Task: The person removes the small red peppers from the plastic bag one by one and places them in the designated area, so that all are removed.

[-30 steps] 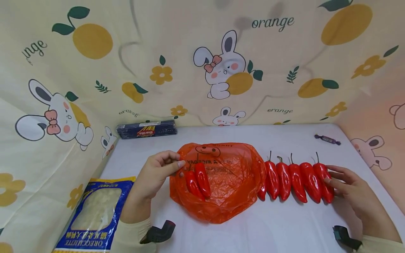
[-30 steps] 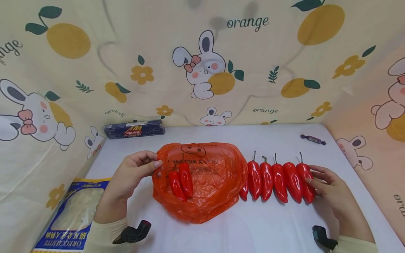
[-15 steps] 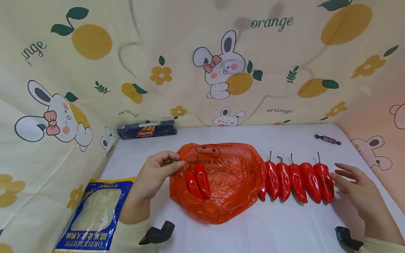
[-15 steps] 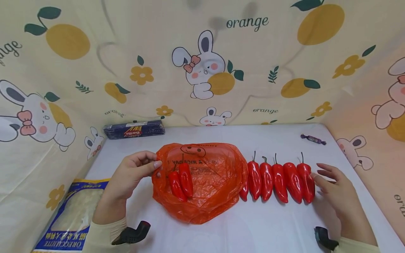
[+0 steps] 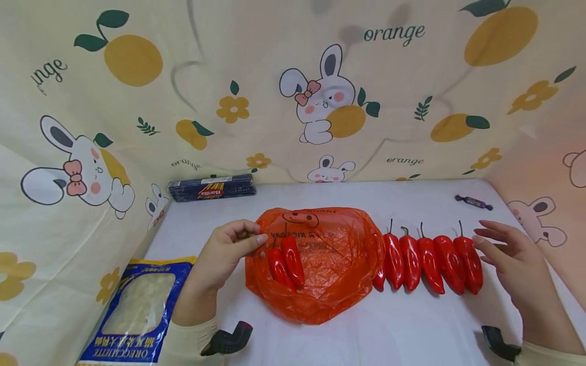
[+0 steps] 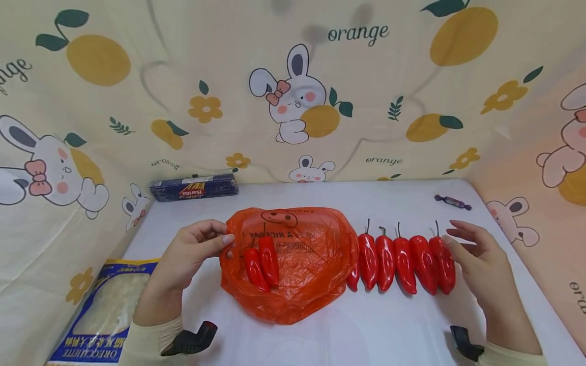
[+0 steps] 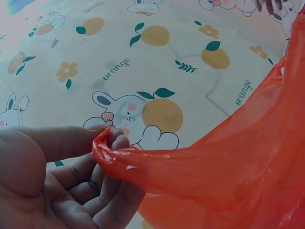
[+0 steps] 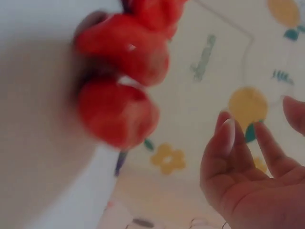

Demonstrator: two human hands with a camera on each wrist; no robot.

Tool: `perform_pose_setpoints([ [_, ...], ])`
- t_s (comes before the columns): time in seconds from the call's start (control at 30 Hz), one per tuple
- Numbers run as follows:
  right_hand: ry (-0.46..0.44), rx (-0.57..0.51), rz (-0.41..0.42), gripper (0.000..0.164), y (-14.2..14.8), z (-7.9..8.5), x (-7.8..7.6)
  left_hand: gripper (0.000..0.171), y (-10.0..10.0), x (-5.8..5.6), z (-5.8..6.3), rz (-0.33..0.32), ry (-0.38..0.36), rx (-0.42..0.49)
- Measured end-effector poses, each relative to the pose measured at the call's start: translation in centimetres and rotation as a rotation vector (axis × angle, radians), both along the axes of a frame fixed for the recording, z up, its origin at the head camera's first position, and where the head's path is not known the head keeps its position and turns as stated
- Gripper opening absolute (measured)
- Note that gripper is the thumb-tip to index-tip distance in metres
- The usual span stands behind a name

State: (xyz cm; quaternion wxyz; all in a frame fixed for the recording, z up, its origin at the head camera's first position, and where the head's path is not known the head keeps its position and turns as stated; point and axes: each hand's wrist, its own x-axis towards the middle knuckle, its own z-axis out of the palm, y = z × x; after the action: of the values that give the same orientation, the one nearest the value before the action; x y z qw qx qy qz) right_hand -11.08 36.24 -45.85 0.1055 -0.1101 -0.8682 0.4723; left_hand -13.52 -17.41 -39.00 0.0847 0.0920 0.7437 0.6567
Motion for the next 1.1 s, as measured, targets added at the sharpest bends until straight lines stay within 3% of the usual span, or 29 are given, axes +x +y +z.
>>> perform_pose_setpoints([
  [0.37, 0.044, -0.001, 0.291, 0.055, -5.1, 1.2, -0.7, 0.014, 0.1, 0.0, -0.1, -0.01, 0.005, -0.002],
  [0.7, 0.005, -0.209, 0.549, 0.048, -12.5, 1.9, -1.3, 0.012, 0.2, -0.1, -0.2, -0.011, 0.013, 0.005],
  [0.9, -0.01, -0.308, 0.671, 0.044, -16.7, 1.4, -1.7, 0.013, 0.2, -0.1, -0.4, -0.011, 0.008, 0.011],
  [1.1, 0.021, -0.27, 0.765, 0.043, -20.0, 1.0, -2.0, 0.013, 0.2, 0.0, -0.4, -0.007, 0.012, 0.008],
])
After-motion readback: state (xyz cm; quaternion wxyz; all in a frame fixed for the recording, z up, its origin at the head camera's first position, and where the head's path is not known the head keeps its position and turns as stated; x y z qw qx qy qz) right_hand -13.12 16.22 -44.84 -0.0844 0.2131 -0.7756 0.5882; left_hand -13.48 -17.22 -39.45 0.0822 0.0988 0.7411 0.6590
